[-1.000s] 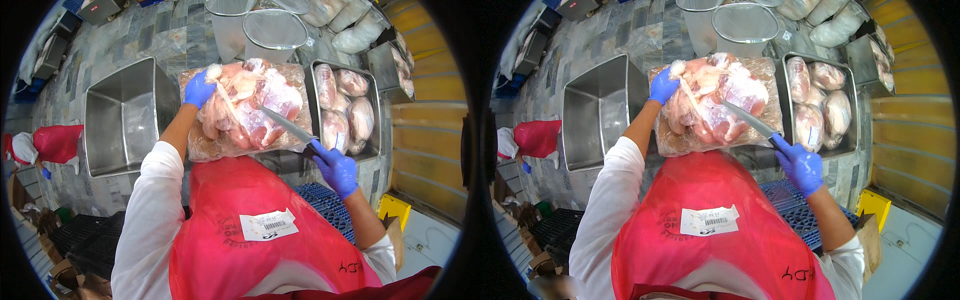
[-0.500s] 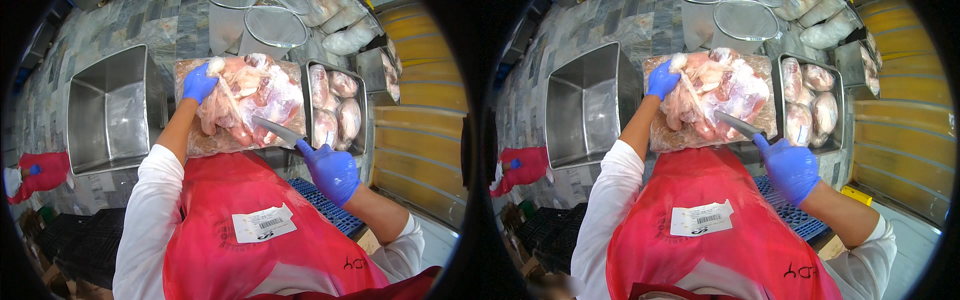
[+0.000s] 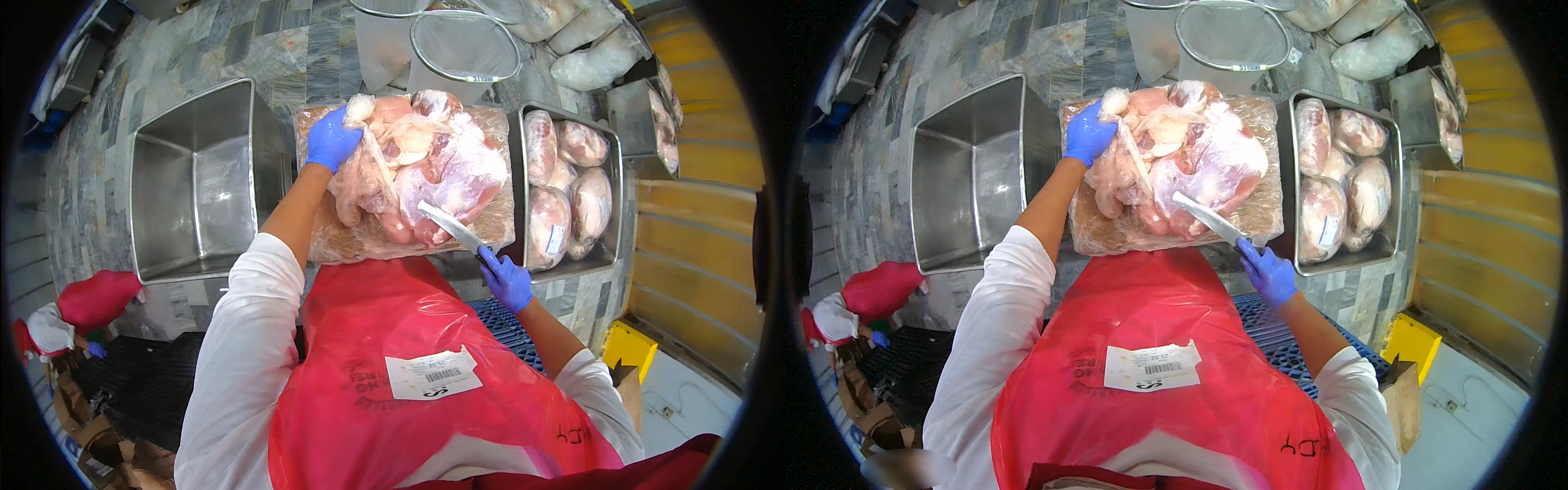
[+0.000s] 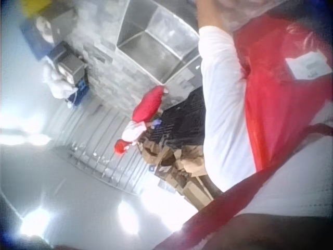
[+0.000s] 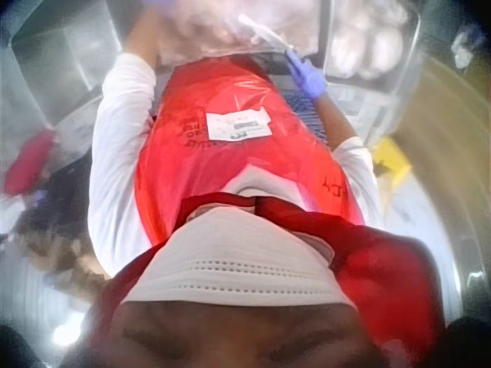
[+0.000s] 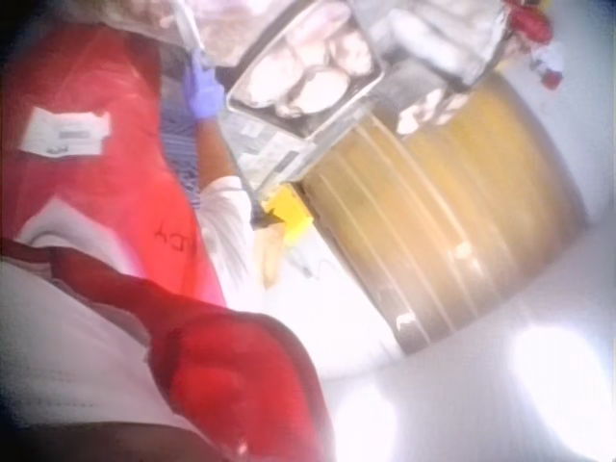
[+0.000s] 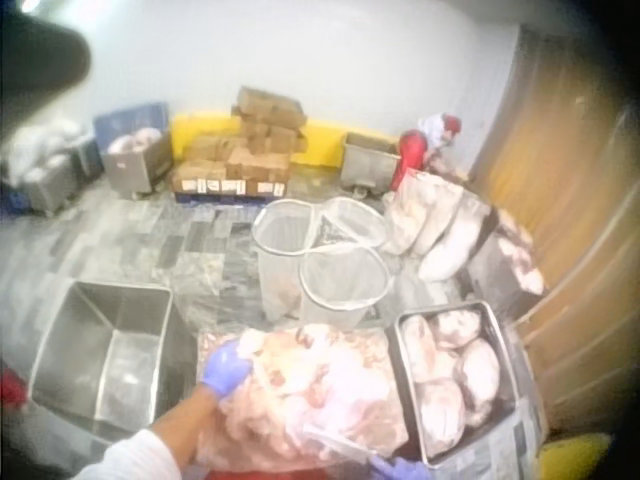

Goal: The person unwraps a large piece of meat from plastic packaging and uses a knife to trim and cut it on a cutting board. The trimmed pieces are placed into a metal tray nearby.

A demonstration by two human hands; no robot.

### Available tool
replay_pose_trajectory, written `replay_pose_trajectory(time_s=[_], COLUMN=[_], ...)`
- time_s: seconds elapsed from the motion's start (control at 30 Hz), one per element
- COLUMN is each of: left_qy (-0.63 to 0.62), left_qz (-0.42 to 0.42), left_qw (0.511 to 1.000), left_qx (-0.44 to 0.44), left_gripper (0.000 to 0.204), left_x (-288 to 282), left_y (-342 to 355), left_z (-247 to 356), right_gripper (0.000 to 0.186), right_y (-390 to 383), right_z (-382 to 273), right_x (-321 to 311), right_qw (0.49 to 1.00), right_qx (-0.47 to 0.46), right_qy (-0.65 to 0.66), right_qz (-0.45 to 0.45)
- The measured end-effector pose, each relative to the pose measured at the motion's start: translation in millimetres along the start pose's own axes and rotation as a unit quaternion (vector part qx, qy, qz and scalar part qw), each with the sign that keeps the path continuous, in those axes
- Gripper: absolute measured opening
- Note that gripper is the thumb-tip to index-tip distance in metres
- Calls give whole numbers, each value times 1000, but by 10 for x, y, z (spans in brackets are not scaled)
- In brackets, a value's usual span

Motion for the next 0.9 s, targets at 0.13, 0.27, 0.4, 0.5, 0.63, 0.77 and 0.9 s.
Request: replay_pose_trajectory(time_s=[0.13,0.27,0.4,0.5,0.63,0.77,0.9], left_qy=[-19,2,7,-6,-26,-31,-38], left_qz=[-26,-8,-14,-9,-7,-12,-9], left_qw=[999,1000,1000,1000,1000,999,999], left_qx=[-8,-6,-9,-10,5,-12,-24], left_gripper=[54,50,49,48,48,48,46], left_x=[-69,-119,-121,-103,-17,-78,-132], left_y=[-17,-4,-29,-54,-46,-108,-160], left_z=[140,154,153,88,21,91,123], right_gripper=[56,55,56,54,52,49,49], right_y=[-55,-133,-84,-87,-20,299,680], right_z=[78,-43,-231,-293,-396,-609,-877], right_x=[300,340,-459,-1051,-1712,-2186,-2301], right_qw=[998,996,992,992,992,985,972], right_qx=[18,46,89,102,86,40,-5], right_qy=[19,25,79,66,-25,-107,-161], right_qz=[58,76,41,-31,-84,-126,-171])
Point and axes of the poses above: each hand's wrist, its own y-axis towards the middle knuckle, its own x-axis out of the palm, z = x × y, the point moved 7 cm from there along y, towards the middle knuckle, and after that the axes turned 13 degrees about -x, right-handed, at the moved point
